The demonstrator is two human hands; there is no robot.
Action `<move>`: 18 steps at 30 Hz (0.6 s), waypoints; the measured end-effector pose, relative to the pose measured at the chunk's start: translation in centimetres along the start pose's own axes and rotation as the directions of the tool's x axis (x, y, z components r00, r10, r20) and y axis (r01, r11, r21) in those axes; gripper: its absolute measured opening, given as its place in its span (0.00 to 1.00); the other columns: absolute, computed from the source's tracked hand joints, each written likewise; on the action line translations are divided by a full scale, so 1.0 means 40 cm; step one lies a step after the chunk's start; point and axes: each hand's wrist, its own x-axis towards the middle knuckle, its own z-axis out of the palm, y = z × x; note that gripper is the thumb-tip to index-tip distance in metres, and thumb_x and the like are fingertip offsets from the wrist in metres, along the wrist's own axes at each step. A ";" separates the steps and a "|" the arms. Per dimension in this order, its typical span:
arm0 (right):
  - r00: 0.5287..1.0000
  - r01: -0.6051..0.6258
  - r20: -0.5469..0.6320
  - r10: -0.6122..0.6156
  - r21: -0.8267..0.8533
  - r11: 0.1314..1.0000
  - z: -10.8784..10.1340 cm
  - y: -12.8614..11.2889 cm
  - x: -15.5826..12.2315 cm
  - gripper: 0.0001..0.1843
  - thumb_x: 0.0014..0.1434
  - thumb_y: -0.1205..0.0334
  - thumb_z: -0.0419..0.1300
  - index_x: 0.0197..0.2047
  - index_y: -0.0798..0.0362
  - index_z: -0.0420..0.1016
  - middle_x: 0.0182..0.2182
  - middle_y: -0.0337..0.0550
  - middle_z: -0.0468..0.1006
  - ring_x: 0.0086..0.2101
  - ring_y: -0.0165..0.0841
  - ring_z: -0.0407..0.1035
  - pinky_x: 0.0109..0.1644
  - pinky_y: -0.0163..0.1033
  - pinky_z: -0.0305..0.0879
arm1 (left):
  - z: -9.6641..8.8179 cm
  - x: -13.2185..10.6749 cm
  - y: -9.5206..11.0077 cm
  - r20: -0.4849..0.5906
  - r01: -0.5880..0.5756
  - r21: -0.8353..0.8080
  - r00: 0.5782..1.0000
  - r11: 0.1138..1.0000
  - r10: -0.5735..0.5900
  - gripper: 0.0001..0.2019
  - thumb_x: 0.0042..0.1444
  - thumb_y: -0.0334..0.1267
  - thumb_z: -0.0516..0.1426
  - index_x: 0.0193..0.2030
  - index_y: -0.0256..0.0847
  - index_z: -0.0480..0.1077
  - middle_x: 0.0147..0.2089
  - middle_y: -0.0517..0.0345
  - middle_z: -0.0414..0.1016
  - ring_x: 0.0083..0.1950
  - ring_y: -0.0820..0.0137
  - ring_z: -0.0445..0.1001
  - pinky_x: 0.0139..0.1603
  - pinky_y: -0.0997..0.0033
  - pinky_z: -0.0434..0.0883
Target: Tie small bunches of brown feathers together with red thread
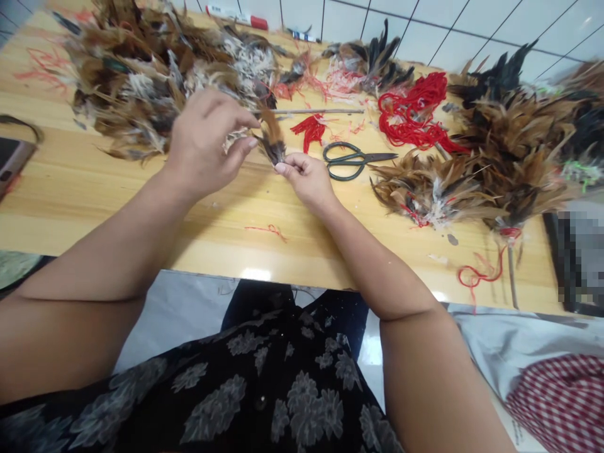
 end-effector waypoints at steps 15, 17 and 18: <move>0.996 0.020 -0.088 -0.027 -0.087 0.996 0.010 -0.013 -0.008 0.39 0.71 0.19 0.76 0.35 0.46 0.73 0.30 0.34 0.64 0.36 0.32 0.60 0.42 0.40 0.63 | 0.061 -0.034 0.061 0.239 0.500 -0.330 0.865 0.801 -0.442 0.21 0.71 0.35 0.82 0.33 0.46 0.78 0.30 0.61 0.73 0.36 0.63 0.74 0.39 0.63 0.68; 0.994 0.008 -0.107 -0.018 -0.094 0.996 0.008 -0.008 -0.009 0.38 0.73 0.19 0.74 0.37 0.47 0.75 0.31 0.35 0.66 0.36 0.33 0.62 0.43 0.41 0.65 | 0.062 -0.036 0.070 0.244 0.526 -0.401 0.850 0.750 -0.466 0.22 0.73 0.35 0.82 0.33 0.45 0.77 0.30 0.61 0.75 0.35 0.64 0.75 0.39 0.62 0.69; 0.993 -0.001 -0.119 -0.010 -0.096 0.995 0.007 -0.007 -0.010 0.38 0.73 0.19 0.73 0.37 0.47 0.76 0.31 0.36 0.67 0.37 0.33 0.63 0.43 0.41 0.66 | 0.062 -0.037 0.074 0.255 0.543 -0.453 0.839 0.707 -0.481 0.23 0.73 0.36 0.83 0.33 0.45 0.77 0.30 0.61 0.76 0.35 0.64 0.77 0.40 0.62 0.70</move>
